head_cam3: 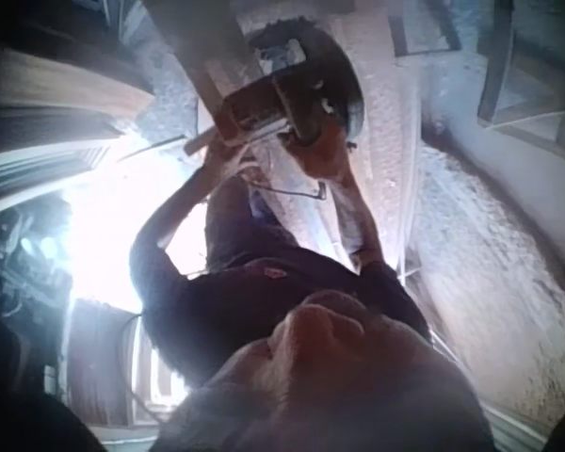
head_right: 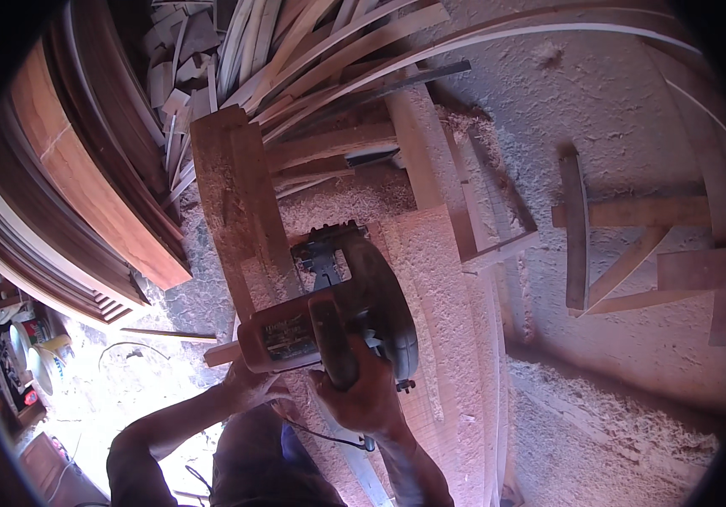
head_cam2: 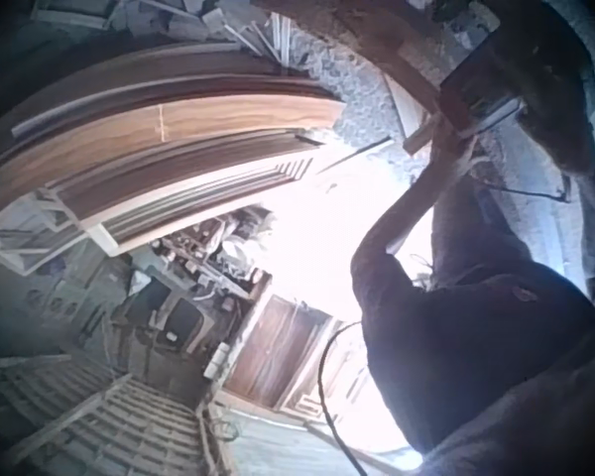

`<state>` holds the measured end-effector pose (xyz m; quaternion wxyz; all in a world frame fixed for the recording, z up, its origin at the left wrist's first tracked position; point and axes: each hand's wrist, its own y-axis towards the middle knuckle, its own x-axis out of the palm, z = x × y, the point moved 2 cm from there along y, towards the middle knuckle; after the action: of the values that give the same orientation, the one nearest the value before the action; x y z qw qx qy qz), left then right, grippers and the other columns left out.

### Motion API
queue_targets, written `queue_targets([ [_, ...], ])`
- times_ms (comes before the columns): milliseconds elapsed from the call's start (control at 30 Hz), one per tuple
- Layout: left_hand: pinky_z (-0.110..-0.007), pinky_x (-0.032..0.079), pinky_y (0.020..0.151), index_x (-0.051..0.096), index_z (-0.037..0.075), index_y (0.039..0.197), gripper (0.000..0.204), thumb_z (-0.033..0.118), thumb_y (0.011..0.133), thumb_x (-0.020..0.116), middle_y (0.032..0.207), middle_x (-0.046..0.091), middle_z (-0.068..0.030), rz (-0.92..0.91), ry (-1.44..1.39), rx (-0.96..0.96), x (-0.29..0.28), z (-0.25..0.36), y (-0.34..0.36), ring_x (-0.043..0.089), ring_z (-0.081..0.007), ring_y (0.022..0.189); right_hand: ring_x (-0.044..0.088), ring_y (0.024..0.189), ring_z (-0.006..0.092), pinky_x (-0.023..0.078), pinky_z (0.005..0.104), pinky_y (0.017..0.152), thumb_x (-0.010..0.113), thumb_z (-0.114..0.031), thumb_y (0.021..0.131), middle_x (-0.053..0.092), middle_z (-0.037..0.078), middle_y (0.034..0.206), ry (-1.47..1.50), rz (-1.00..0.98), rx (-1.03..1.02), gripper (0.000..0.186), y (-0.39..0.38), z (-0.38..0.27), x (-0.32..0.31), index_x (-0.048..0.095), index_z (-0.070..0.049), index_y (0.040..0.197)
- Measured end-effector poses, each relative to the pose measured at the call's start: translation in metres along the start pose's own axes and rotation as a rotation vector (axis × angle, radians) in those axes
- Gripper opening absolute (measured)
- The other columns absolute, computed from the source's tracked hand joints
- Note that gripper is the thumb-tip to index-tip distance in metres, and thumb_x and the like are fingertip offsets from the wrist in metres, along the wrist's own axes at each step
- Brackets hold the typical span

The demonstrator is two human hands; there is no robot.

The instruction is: The person uses a circular saw to cut a large wooden board resting on a workbench. They guide the saw along a marked line, pause to wipe away sawdust, and then resume cutting to complete the cut.

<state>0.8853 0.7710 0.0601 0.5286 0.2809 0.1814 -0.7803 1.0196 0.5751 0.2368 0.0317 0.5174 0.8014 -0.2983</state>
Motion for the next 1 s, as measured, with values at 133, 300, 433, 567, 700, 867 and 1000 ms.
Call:
queue_targets([
  [133,-0.055,0.043,0.115,0.065,0.007,0.123,0.082,0.039,0.053,0.093,0.132,0.057,-0.0129,0.084,0.019,0.043,0.0,0.001,-0.003,0.052,-0.0387,0.132,0.066,0.075,0.0149,0.054,0.0358,0.07,0.079,-0.013,0.079,0.07,0.01,0.081,0.019,0.016,-0.003,0.042,0.008,-0.007,0.004,0.065,0.0,0.116],
  [300,-0.055,0.041,0.116,0.068,0.005,0.119,0.08,0.042,0.052,0.091,0.131,0.058,-0.0115,0.093,0.12,0.088,0.001,0.003,-0.002,0.049,-0.0381,0.134,0.063,0.074,0.0136,0.053,0.0347,0.067,0.078,-0.01,0.08,0.068,0.009,0.08,0.014,0.005,-0.021,0.041,0.018,-0.009,0.004,0.064,0.0,0.117],
  [433,-0.054,0.041,0.117,0.066,0.005,0.128,0.087,0.046,0.054,0.089,0.136,0.057,-0.0108,0.083,0.12,0.081,0.007,0.0,-0.007,0.048,-0.0377,0.135,0.063,0.073,0.0133,0.053,0.0344,0.067,0.079,-0.01,0.08,0.067,0.008,0.079,0.016,0.003,-0.068,0.043,0.025,-0.012,0.005,0.064,0.0,0.118],
  [567,-0.054,0.039,0.118,0.062,0.005,0.137,0.094,0.047,0.057,0.087,0.142,0.055,-0.0116,0.052,0.16,0.055,-0.005,0.008,0.001,0.046,-0.0374,0.138,0.063,0.071,0.0128,0.053,0.0338,0.066,0.079,-0.011,0.08,0.067,0.007,0.078,0.0,0.002,-0.075,0.043,0.033,-0.016,0.004,0.063,0.0,0.118],
  [700,-0.055,0.038,0.119,0.059,0.003,0.14,0.095,0.047,0.06,0.086,0.144,0.054,-0.0135,0.031,0.169,0.06,-0.012,0.012,0.002,0.044,-0.0372,0.141,0.063,0.07,0.0129,0.053,0.0339,0.066,0.08,-0.012,0.08,0.068,0.007,0.077,0.012,-0.004,-0.054,0.042,0.038,-0.02,0.006,0.063,0.0,0.116],
  [867,-0.054,0.037,0.119,0.058,0.001,0.14,0.091,0.044,0.065,0.085,0.145,0.054,-0.0151,-0.008,0.109,0.033,-0.014,0.012,0.004,0.043,-0.0375,0.142,0.064,0.07,0.0125,0.054,0.0337,0.065,0.081,-0.012,0.079,0.068,0.007,0.076,0.031,0.007,-0.019,0.041,0.043,-0.02,0.007,0.064,0.0,0.115],
  [1000,-0.053,0.038,0.118,0.058,0.001,0.14,0.086,0.042,0.068,0.084,0.145,0.054,-0.0151,-0.034,0.081,0.008,-0.017,0.014,0.007,0.043,-0.0364,0.142,0.064,0.069,0.0118,0.054,0.0328,0.065,0.081,-0.011,0.079,0.068,0.006,0.076,-0.003,0.004,-0.048,0.043,0.05,-0.028,0.007,0.064,0.0,0.116],
])
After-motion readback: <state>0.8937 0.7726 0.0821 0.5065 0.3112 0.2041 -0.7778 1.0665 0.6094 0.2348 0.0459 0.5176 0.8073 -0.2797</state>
